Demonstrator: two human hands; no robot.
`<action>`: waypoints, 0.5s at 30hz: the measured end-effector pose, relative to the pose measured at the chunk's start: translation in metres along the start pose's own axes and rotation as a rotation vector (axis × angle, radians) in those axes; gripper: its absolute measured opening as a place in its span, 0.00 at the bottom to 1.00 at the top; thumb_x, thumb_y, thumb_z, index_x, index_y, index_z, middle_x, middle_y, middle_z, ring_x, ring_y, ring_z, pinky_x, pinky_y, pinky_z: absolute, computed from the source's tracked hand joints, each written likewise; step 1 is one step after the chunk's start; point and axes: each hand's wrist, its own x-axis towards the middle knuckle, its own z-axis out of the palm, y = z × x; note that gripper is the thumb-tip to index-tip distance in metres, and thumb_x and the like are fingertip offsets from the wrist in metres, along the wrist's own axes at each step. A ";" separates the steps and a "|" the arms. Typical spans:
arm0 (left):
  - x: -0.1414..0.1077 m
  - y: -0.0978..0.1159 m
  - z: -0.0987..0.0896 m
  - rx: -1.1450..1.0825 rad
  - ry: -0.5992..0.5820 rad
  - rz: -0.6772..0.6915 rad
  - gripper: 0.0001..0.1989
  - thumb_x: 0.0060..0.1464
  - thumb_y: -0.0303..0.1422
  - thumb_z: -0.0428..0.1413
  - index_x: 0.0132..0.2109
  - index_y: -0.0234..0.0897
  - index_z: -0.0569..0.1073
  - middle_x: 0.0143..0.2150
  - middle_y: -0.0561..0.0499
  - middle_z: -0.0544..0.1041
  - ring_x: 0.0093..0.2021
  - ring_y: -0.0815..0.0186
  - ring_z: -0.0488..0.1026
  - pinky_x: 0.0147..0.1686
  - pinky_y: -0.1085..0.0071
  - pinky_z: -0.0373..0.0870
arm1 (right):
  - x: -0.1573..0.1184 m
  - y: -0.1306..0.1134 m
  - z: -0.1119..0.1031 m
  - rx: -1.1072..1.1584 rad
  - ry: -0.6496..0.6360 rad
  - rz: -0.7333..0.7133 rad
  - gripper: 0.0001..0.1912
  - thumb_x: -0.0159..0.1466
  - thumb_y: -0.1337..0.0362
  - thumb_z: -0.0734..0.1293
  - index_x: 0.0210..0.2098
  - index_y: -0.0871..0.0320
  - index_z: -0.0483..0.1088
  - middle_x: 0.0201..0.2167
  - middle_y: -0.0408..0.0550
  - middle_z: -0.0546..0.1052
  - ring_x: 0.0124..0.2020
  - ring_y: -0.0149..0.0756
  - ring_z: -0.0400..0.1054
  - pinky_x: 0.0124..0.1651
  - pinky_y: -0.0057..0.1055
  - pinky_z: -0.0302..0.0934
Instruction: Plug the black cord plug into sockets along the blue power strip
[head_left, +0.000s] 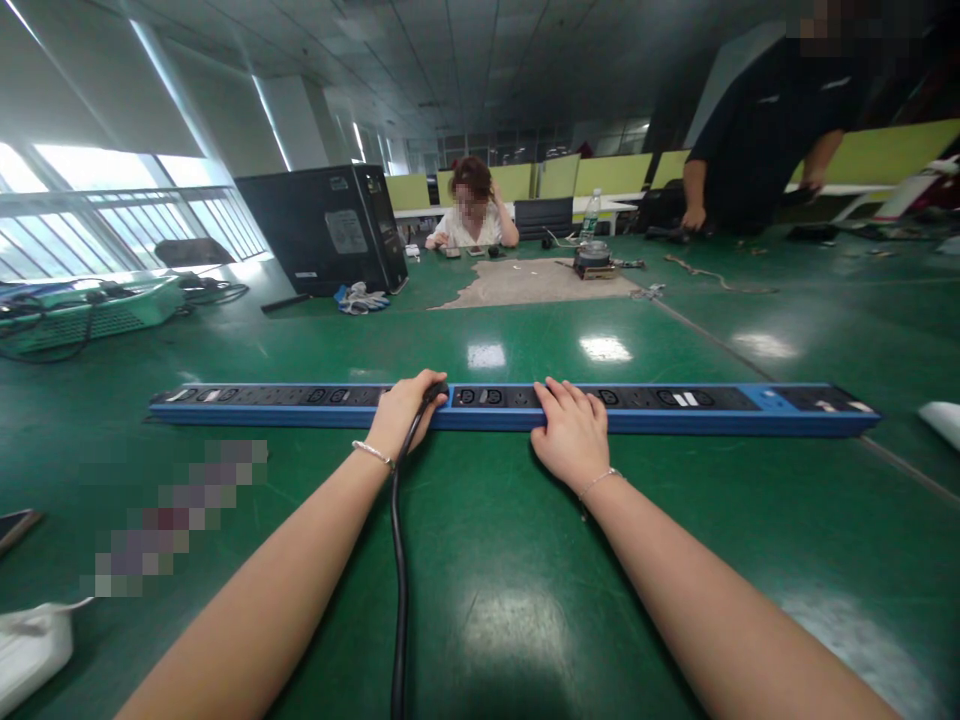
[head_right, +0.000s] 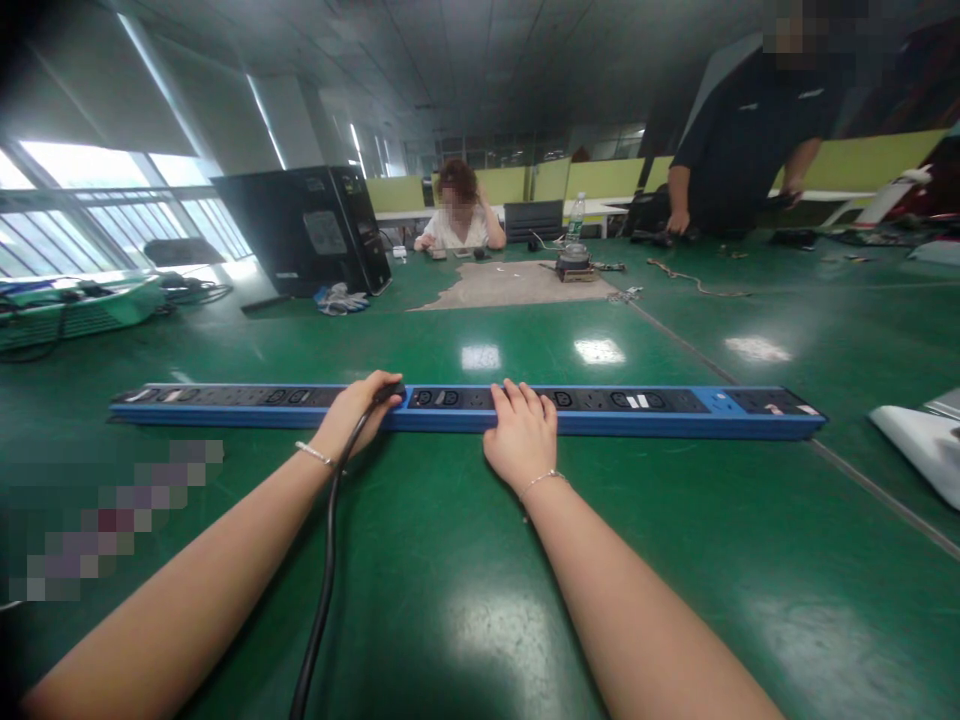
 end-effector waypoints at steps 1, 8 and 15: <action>-0.001 0.000 0.001 0.019 0.003 0.027 0.14 0.57 0.36 0.51 0.49 0.42 0.70 0.45 0.47 0.77 0.46 0.58 0.73 0.45 0.63 0.67 | 0.000 0.000 0.000 0.000 0.001 0.000 0.28 0.56 0.68 0.58 0.57 0.58 0.64 0.59 0.49 0.66 0.60 0.42 0.54 0.61 0.43 0.39; -0.003 -0.003 0.003 0.085 0.031 0.129 0.14 0.57 0.39 0.50 0.49 0.43 0.71 0.45 0.47 0.77 0.46 0.58 0.72 0.46 0.63 0.67 | 0.000 0.001 0.001 -0.005 -0.004 -0.002 0.28 0.56 0.68 0.58 0.57 0.58 0.64 0.59 0.48 0.66 0.60 0.41 0.54 0.61 0.43 0.39; -0.003 -0.007 0.004 0.050 0.043 0.120 0.14 0.57 0.39 0.51 0.48 0.42 0.71 0.45 0.47 0.77 0.46 0.58 0.72 0.46 0.62 0.67 | -0.001 0.001 0.002 0.003 0.006 0.001 0.29 0.56 0.68 0.58 0.58 0.61 0.61 0.59 0.50 0.65 0.60 0.41 0.54 0.61 0.43 0.40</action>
